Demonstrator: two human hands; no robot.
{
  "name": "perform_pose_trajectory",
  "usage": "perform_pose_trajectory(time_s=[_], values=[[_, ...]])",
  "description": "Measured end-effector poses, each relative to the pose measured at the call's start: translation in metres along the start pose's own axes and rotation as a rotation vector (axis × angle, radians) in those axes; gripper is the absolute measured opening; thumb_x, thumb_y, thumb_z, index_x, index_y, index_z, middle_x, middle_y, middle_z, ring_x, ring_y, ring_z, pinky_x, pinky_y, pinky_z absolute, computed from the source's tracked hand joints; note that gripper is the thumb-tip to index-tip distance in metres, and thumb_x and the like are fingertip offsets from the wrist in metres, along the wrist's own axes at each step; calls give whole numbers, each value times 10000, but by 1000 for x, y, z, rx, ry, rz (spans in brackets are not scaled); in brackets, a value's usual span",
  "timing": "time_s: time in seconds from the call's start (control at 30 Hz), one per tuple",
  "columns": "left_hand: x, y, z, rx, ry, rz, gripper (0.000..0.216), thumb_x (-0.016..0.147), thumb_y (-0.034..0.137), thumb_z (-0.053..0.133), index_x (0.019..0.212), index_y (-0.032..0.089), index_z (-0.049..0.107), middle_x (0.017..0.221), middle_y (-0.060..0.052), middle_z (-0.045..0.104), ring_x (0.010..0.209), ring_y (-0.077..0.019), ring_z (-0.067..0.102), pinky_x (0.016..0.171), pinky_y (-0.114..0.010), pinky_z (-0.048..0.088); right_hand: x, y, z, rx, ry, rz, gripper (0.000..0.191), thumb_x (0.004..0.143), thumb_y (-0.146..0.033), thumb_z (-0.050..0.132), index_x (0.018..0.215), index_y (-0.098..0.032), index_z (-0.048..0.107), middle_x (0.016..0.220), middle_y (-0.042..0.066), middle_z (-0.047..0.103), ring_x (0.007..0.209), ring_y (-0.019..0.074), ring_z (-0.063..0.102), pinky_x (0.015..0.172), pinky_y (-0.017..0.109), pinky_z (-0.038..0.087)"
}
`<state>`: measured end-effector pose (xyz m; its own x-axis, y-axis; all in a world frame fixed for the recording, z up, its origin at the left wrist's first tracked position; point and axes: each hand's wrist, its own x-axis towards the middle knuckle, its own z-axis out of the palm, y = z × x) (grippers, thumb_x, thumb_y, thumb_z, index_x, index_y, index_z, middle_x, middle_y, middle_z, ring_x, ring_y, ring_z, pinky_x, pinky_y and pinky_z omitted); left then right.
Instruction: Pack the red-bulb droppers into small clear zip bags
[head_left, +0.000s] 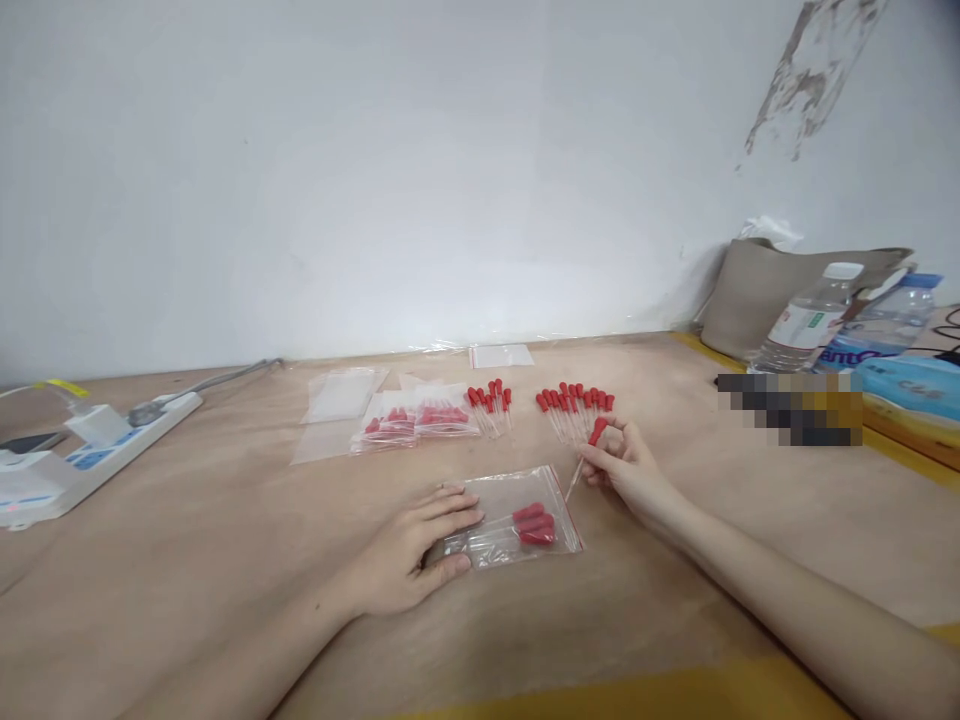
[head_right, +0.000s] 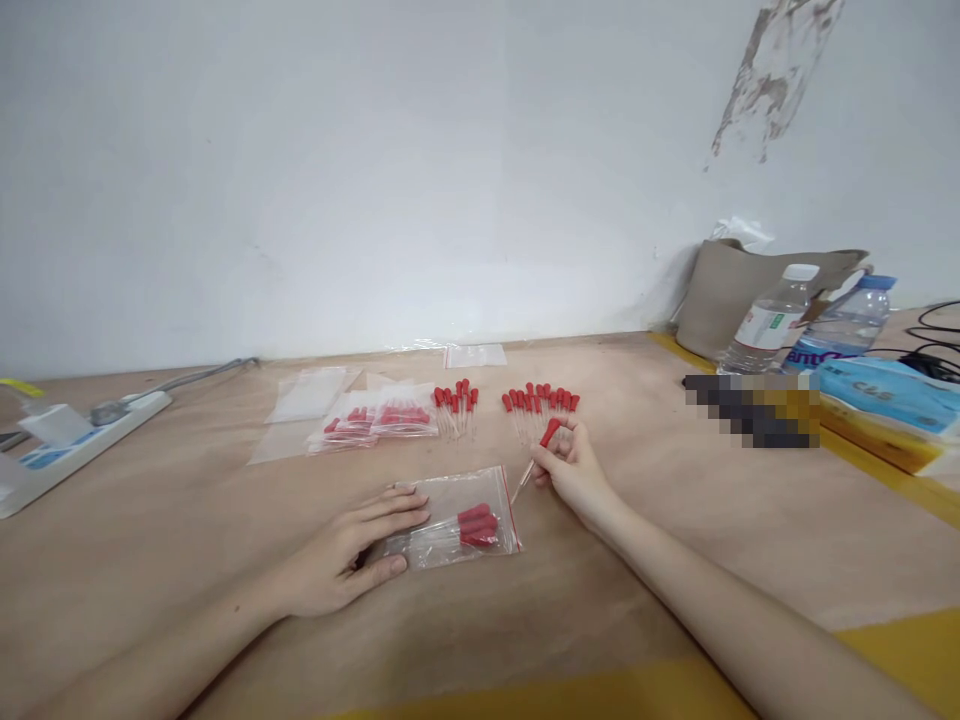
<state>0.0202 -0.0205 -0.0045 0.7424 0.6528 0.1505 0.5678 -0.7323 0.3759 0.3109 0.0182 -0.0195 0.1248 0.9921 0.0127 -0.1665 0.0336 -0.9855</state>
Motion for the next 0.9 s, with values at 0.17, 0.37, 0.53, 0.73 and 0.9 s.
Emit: perform_pose_trajectory(time_s=[0.17,0.37,0.53,0.73,0.9], values=[[0,0,0,8,-3,10,452,884,343,456,1322,277,365,1359,-26,400,1263,-216,337,1068,-451,229,-6,7,11,80,16,49,554,571,-408,717,913,-246,312,648,-60,558,569,117,589,599,285,500],[-2,-2,2,59,8,-20,550,885,378,444,1380,287,222,1426,-33,275,1295,-242,270,1066,-487,199,-14,9,12,-31,-211,43,413,611,-455,673,807,-210,405,702,-17,584,627,110,579,646,283,474],[-2,-1,1,75,-10,-37,545,887,394,436,1378,290,223,1431,-31,264,1300,-243,257,1061,-489,212,-11,11,9,-414,-390,-69,279,619,-373,669,747,-170,526,637,-27,512,547,74,443,530,220,384],[0,-1,1,60,-7,-24,528,888,381,440,1371,278,254,1420,-33,289,1293,-236,277,1072,-481,192,-14,18,16,-592,-379,-291,147,706,-299,575,741,-182,657,867,45,541,716,121,514,644,249,433],[0,-2,2,69,-5,-21,476,886,391,441,1337,280,337,1409,-38,310,1289,-226,288,1071,-478,194,-6,7,7,-753,-419,-340,156,723,-251,530,773,-190,664,823,45,608,710,143,549,642,258,436]])
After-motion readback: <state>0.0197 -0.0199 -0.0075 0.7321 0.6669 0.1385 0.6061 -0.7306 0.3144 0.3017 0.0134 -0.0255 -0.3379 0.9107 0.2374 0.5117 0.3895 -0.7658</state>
